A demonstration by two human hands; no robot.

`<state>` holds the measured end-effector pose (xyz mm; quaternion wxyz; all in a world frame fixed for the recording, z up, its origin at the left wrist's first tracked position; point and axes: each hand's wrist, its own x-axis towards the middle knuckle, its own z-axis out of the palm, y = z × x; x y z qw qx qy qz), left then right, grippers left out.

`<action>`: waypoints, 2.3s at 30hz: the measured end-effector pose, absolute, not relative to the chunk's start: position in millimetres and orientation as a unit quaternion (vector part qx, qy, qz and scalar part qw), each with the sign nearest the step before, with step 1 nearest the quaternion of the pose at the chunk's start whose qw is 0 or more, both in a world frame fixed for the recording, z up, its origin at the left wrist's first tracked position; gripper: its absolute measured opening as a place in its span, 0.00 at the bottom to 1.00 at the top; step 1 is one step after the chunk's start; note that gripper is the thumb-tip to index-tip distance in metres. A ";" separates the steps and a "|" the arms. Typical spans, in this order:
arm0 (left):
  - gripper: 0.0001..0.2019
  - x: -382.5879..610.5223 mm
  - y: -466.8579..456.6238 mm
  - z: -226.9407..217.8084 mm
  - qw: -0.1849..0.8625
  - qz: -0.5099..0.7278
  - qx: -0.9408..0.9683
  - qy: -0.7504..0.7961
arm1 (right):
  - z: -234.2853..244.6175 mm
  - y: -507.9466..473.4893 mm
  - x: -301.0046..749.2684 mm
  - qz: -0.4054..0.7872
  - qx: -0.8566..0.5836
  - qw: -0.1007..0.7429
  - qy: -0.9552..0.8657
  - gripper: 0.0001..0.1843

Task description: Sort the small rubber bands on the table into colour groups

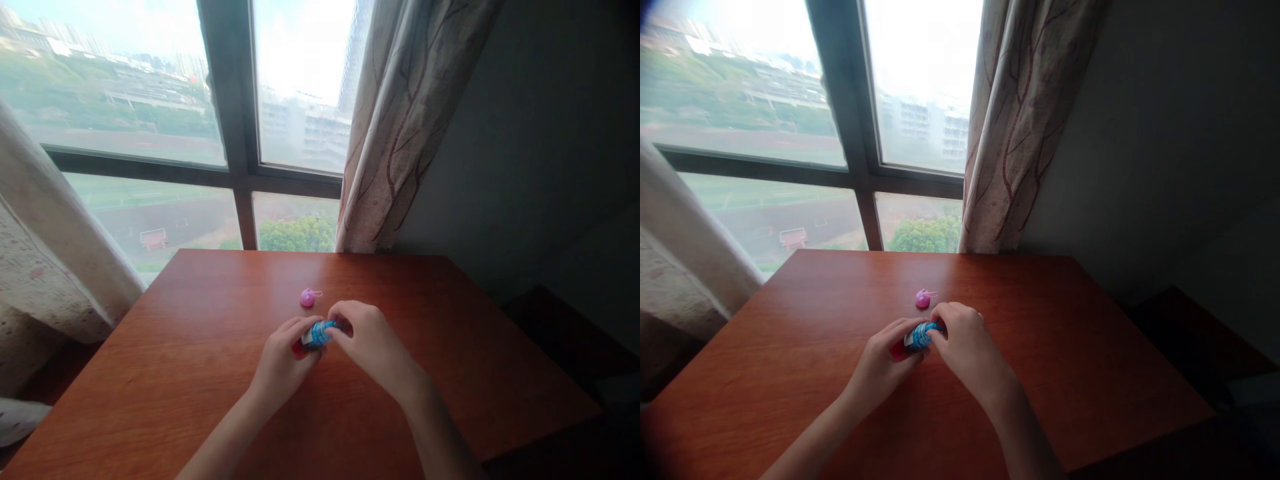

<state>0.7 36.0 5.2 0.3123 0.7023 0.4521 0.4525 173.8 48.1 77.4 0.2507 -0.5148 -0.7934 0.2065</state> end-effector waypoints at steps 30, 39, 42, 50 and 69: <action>0.20 6.8 30.1 4.3 0.404 0.433 0.686 0.423 | 79.3 60.3 187.4 0.304 -0.512 0.193 -0.780 0.11; 0.21 7.1 31.2 4.0 0.385 0.422 0.705 0.422 | 94.5 59.7 171.7 0.203 -0.552 0.096 -0.803 0.07; 0.20 6.2 32.8 3.2 0.395 0.437 0.692 0.418 | 95.9 63.1 177.1 0.273 -0.514 0.143 -0.800 0.07; 0.20 3.6 33.0 4.1 0.406 0.444 0.682 0.417 | 100.3 66.9 193.3 0.398 -0.454 0.157 -0.782 0.09; 0.18 -1.3 36.2 7.4 0.411 0.431 0.686 0.418 | 82.5 79.0 187.0 0.457 -0.435 0.135 -0.764 0.14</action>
